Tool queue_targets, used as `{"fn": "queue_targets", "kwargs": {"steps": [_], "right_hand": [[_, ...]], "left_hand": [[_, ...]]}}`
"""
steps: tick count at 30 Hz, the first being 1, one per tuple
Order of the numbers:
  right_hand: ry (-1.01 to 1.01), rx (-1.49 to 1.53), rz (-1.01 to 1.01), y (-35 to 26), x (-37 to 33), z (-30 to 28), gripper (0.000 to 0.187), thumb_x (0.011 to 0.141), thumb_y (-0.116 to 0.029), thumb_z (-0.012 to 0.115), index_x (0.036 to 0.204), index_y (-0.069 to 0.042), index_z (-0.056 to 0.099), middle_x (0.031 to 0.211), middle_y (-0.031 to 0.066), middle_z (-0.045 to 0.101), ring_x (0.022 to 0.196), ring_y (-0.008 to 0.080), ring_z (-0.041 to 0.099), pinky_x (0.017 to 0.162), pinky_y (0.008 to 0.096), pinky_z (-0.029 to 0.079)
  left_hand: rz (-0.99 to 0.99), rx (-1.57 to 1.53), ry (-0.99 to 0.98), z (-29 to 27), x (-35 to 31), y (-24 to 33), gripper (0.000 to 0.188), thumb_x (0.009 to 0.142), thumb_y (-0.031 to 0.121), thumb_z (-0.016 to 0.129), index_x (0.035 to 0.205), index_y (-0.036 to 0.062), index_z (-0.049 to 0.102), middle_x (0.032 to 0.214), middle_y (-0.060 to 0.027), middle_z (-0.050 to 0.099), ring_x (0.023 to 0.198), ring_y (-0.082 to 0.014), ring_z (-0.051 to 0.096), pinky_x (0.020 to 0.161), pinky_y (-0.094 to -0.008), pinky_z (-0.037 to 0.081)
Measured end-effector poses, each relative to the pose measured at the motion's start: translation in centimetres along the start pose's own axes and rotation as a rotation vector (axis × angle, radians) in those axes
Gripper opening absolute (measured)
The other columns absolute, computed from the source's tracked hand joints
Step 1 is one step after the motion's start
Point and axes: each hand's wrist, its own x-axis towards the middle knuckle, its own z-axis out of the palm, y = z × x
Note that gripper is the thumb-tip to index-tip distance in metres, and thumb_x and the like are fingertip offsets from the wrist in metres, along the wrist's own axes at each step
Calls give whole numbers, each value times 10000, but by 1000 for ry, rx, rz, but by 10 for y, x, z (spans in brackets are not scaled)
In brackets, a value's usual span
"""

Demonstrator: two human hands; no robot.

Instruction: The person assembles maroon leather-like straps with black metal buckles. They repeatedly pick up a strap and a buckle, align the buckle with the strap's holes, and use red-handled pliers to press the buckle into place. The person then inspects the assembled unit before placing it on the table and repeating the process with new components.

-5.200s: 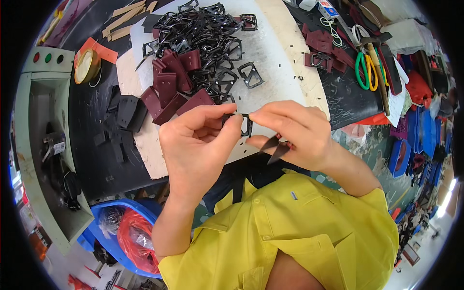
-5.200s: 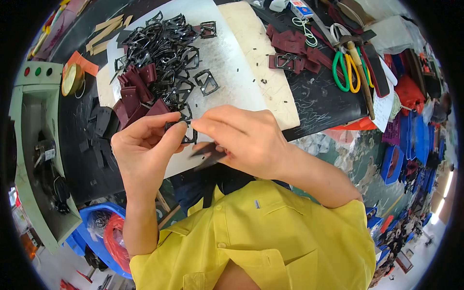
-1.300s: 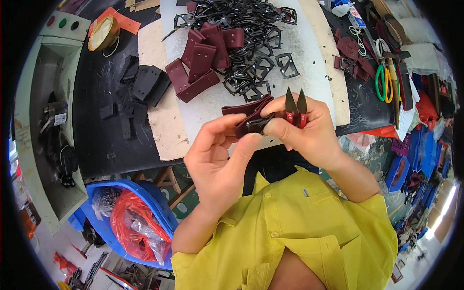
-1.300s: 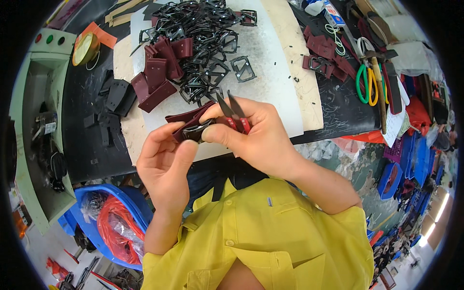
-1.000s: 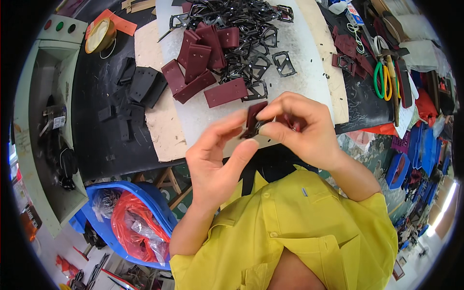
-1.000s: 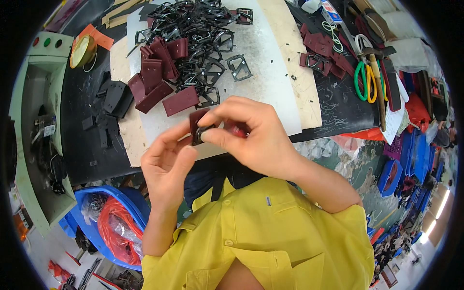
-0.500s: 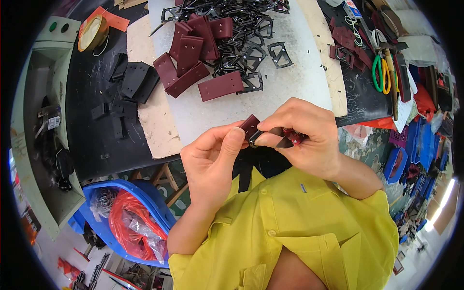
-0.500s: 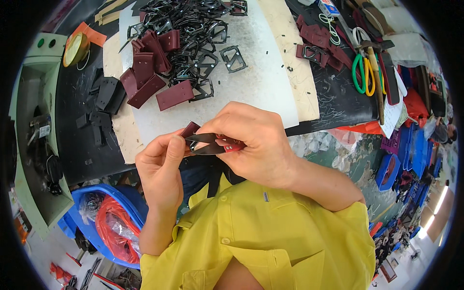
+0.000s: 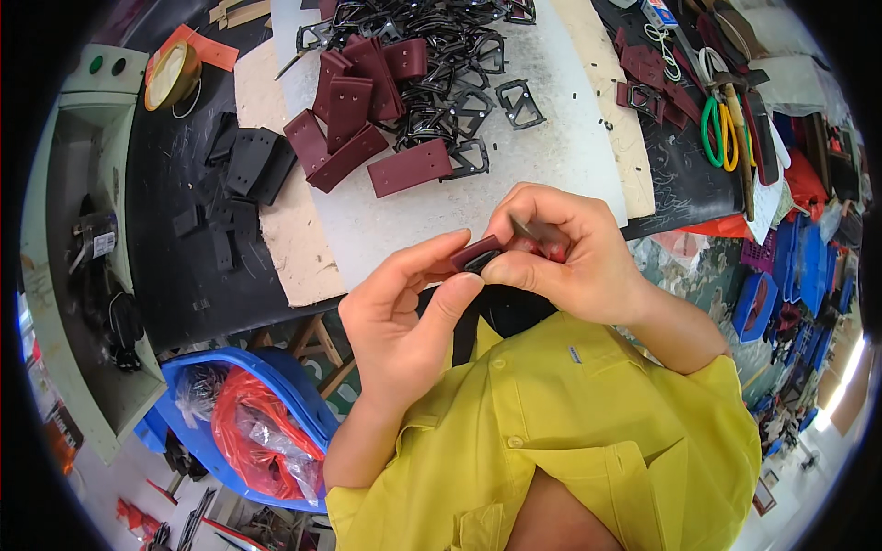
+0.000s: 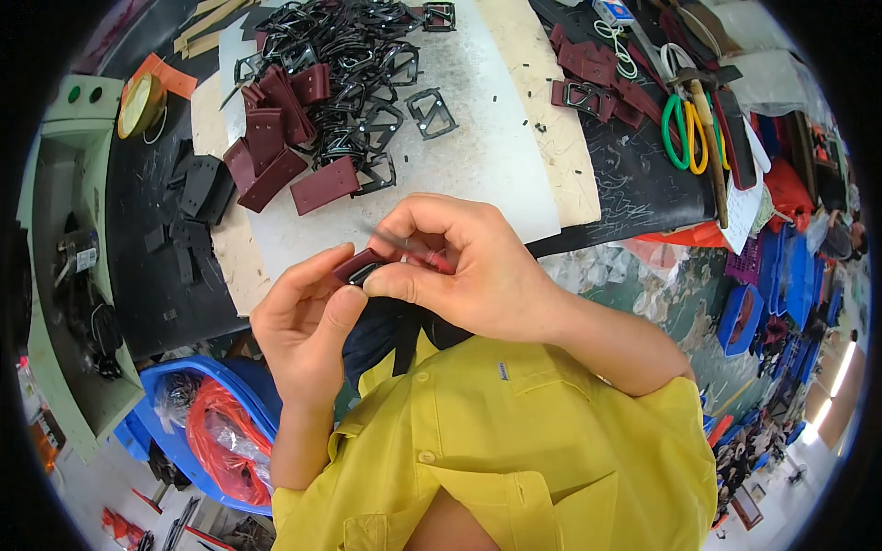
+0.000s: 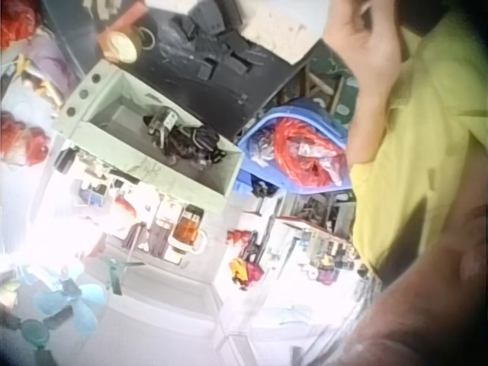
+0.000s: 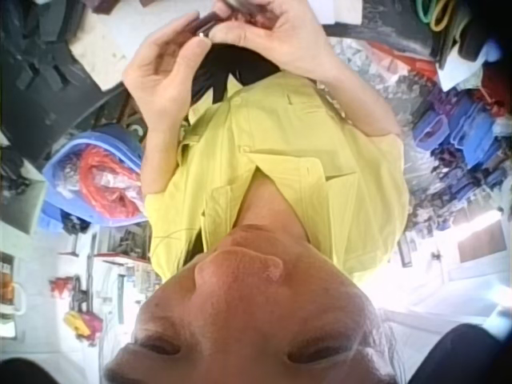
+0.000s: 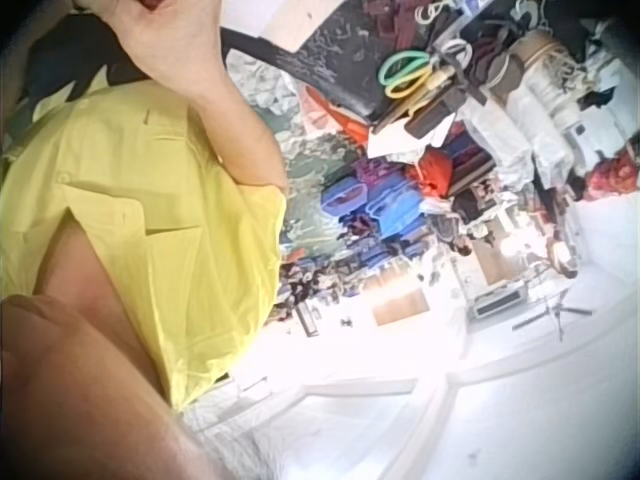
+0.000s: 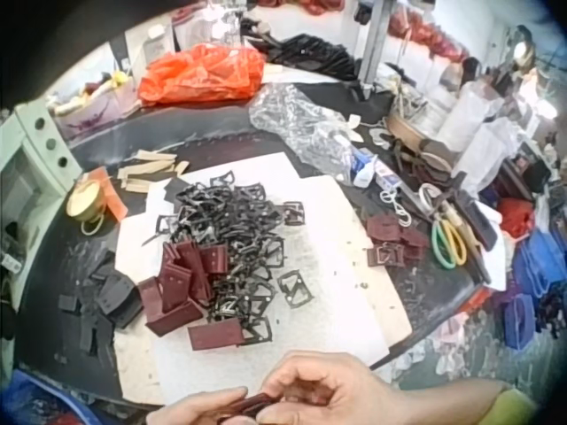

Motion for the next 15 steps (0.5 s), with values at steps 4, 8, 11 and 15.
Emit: {"fn": "queue_targets", "kwargs": {"steps": [4,8,11,15], "right_hand": [[-29,211,148,-2,-4,5,215,804,-132,693,898,-38,524,714,-38,500,587,14,423,517,169,336],[-3,384,251,-5,-4,10,215,797,-120,697,886,-35,521,640,-31,494,518,13,431,465,177,335],[16,374,257,-9,0,8,218,777,-128,717,852,-36,534,615,-44,479,520,7,417,462,182,327],[26,4,114,-13,-2,7,207,752,-149,736,793,-39,564,614,-72,461,563,-1,386,485,186,312]], "left_hand": [[62,-9,3,1,-1,-3,301,770,-58,646,1061,-69,573,910,-94,616,810,-116,574,763,-226,453],[122,-61,19,4,2,-4,359,782,-79,620,1127,-67,522,866,-76,599,781,-96,557,733,-212,441],[59,-205,-16,-2,6,-7,410,784,-83,615,1174,-60,489,878,-78,597,798,-93,557,731,-211,443],[-4,-268,8,-4,7,-4,440,773,-87,630,1188,-60,484,913,-86,602,833,-106,567,748,-229,465]]}}
